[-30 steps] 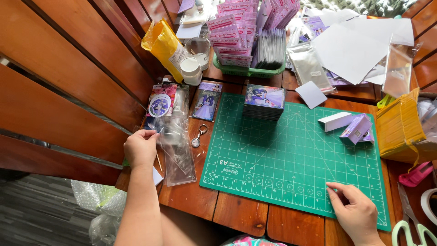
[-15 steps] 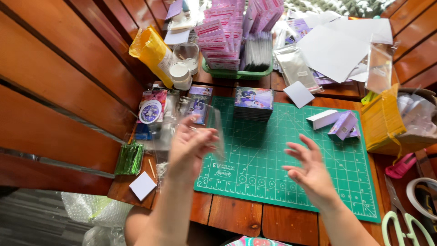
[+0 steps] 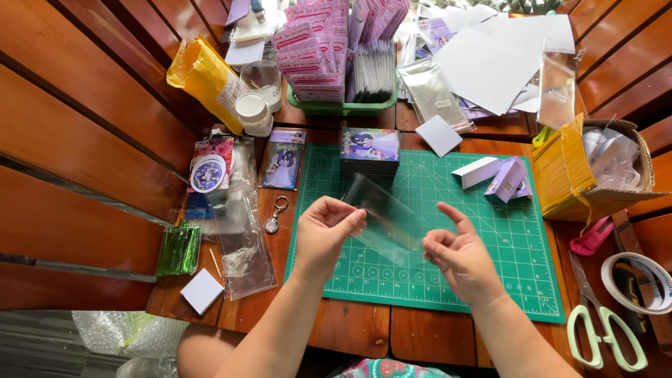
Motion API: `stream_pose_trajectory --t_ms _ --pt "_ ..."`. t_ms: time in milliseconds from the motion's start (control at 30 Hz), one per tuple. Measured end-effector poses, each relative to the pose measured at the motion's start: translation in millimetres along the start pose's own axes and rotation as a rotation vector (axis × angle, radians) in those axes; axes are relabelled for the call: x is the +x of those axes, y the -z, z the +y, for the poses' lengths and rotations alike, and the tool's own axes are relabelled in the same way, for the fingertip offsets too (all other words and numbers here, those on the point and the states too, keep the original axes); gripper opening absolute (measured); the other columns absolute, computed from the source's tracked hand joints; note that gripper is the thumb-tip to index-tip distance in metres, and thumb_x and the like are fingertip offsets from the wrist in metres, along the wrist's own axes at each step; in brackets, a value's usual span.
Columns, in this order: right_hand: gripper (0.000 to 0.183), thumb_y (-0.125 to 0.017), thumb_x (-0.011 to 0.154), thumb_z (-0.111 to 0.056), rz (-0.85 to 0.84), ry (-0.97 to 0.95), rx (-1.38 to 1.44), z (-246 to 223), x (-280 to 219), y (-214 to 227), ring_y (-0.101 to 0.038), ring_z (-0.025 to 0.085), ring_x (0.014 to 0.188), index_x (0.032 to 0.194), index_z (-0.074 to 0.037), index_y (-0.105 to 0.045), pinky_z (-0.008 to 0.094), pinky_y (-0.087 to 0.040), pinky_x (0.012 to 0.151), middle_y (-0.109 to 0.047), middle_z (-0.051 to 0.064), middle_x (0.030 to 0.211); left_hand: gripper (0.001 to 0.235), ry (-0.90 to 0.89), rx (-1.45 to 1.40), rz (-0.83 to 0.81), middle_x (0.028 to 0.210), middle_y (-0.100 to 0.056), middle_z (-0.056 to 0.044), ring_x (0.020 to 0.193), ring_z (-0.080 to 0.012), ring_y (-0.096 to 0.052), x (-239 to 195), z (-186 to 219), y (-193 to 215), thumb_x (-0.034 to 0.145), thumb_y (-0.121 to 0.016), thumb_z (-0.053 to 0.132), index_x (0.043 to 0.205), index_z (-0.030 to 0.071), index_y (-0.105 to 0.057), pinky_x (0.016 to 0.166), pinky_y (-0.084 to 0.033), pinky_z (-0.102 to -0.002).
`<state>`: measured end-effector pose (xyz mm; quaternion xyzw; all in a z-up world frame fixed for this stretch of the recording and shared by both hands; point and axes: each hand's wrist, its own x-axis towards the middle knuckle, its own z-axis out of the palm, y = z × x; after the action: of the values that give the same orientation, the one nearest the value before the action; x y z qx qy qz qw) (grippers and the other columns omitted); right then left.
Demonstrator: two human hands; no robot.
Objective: The person places small cards into clear plastic sleeves, inserts the sleeved cards into purple paper sleeves, and then places the assembled items into a larger clear plastic bag on a green cutting mat.
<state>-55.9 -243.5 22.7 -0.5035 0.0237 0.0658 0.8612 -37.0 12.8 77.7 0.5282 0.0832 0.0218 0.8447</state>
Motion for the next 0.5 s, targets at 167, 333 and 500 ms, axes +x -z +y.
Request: stream_pose_trajectory --t_ms 167,333,500 --pt "0.079 -0.074 0.082 0.008 0.13 0.181 -0.275 -20.0 -3.1 -0.1 -0.074 0.021 0.075 0.152 -0.013 -0.044 0.026 -0.062 0.066 -0.073 0.016 0.089 0.035 0.029 0.101 -0.038 0.077 -0.075 -0.019 0.063 -0.0177 -0.073 2.2 2.1 -1.1 0.075 -0.088 -0.003 0.106 -0.005 -0.072 0.059 -0.063 -0.027" --pt "0.079 -0.075 0.082 0.006 0.173 0.226 -0.378 -31.2 -4.5 -2.3 -0.073 0.021 0.075 0.152 -0.012 -0.044 0.027 -0.062 0.067 -0.073 0.017 0.091 0.034 0.119 0.179 -0.074 0.07 -0.074 -0.014 0.056 -0.0111 -0.069 -3.3 -2.3 -7.4 0.07 -0.09 -0.004 0.1 -0.005 -0.075 0.054 -0.059 -0.02" --pt "0.078 -0.074 0.085 0.008 0.198 0.202 -0.54 -27.6 9.9 11.2 -0.068 0.019 0.072 0.153 -0.01 -0.042 0.027 -0.059 0.064 -0.069 0.016 0.087 0.018 0.15 0.34 -0.012 0.068 -0.075 -0.011 0.057 -0.0108 -0.07 5.6 -13.8 1.4 0.078 -0.086 -0.002 0.094 0.0 -0.078 0.056 -0.06 -0.019"
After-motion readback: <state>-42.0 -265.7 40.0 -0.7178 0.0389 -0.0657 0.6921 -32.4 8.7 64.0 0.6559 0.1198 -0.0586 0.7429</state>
